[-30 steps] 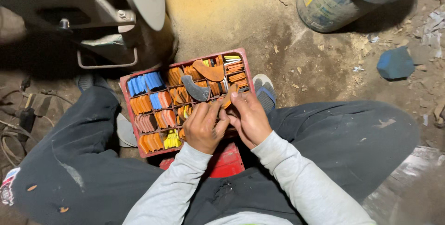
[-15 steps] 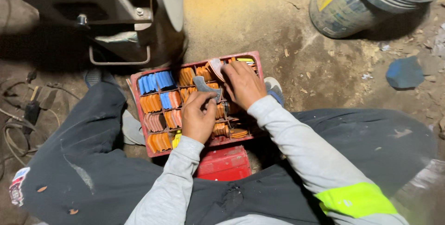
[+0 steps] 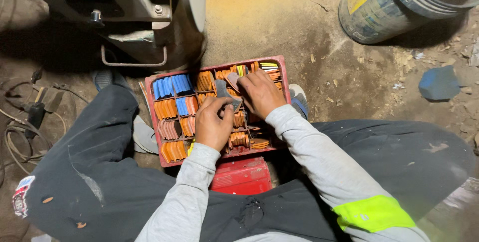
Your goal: The person sits on the floor and uses a bench grinder to smooth the edges of small orange and blue shoe parts. They pick up parts from a red crate, press them against the spinning wheel, and place them back into the crate.
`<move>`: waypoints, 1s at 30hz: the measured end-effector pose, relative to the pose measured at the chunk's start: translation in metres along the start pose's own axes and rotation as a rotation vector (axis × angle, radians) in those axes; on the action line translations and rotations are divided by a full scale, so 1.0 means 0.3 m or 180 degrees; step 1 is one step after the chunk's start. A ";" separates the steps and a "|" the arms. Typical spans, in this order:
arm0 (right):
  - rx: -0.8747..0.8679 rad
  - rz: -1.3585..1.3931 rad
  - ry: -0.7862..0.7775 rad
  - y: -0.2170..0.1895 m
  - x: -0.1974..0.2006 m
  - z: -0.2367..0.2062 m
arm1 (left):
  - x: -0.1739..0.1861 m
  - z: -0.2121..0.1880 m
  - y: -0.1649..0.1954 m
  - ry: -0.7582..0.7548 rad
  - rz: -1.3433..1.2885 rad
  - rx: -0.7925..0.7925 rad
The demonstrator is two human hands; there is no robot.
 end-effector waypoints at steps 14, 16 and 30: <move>-0.0696 0.0829 0.0244 0.063 0.061 -0.015 | 0.005 0.016 -0.026 -0.0060 -0.0016 0.0273; -0.1096 0.1058 0.0467 0.112 0.097 -0.043 | 0.009 0.020 -0.026 -0.0011 0.0031 0.0235; -0.0174 -0.0509 -0.0311 0.003 0.056 -0.017 | -0.004 0.025 -0.037 0.0064 0.0136 -0.0162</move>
Point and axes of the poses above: each hand's wrist, its own z-axis towards the middle knuckle, its own x-axis out of the back of the hand, y = z × x, the point moved 2 cm from there along z, towards the middle knuckle, and after that the axes turned 3 degrees about -y, right-handed, at the moved point
